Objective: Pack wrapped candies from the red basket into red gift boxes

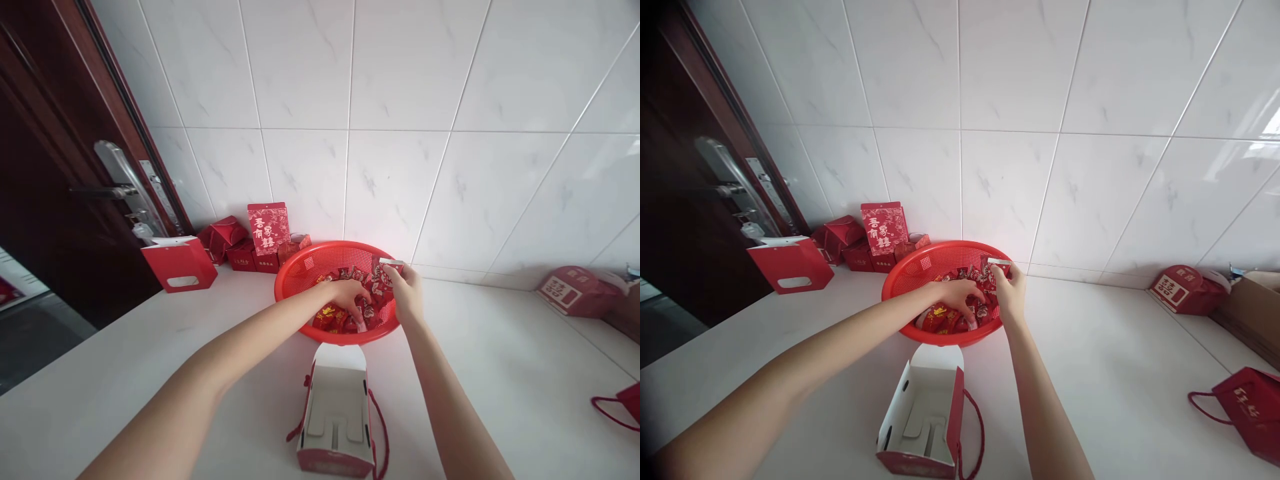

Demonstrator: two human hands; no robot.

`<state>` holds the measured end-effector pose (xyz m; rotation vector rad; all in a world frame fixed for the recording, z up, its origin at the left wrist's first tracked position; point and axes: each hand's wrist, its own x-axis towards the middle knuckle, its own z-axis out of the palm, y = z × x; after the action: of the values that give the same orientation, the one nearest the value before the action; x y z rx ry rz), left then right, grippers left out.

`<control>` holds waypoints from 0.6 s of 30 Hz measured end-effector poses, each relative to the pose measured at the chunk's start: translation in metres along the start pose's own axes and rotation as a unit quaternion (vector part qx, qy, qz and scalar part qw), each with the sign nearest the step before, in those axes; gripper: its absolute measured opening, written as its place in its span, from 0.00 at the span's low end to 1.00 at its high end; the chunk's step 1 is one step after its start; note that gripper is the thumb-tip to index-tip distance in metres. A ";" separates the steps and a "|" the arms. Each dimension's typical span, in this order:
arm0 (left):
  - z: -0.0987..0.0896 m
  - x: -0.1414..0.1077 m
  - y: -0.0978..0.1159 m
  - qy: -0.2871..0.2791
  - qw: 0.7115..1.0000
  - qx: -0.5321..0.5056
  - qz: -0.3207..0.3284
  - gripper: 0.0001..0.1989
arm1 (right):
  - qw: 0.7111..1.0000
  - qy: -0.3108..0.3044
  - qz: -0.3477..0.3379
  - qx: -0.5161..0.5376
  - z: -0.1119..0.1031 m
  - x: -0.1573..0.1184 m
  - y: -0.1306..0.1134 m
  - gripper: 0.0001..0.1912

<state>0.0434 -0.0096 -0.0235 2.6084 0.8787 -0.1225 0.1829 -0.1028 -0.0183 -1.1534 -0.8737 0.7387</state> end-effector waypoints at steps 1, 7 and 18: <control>0.000 0.000 0.000 0.004 1.000 0.008 -0.015 0.24 | 1.000 0.000 0.000 -0.001 0.000 0.000 0.000 0.12; -0.018 -0.009 0.000 0.022 0.997 -0.040 -0.065 0.19 | 1.000 0.002 0.000 0.001 0.001 0.001 0.000 0.12; -0.012 -0.018 0.015 -0.379 0.890 -0.207 -0.148 0.10 | 1.000 0.004 -0.003 -0.007 0.001 0.002 0.002 0.12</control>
<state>0.0378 -0.0261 -0.0040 1.7690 0.8619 -0.8676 0.1830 -0.1005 -0.0200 -1.1648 -0.8769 0.7235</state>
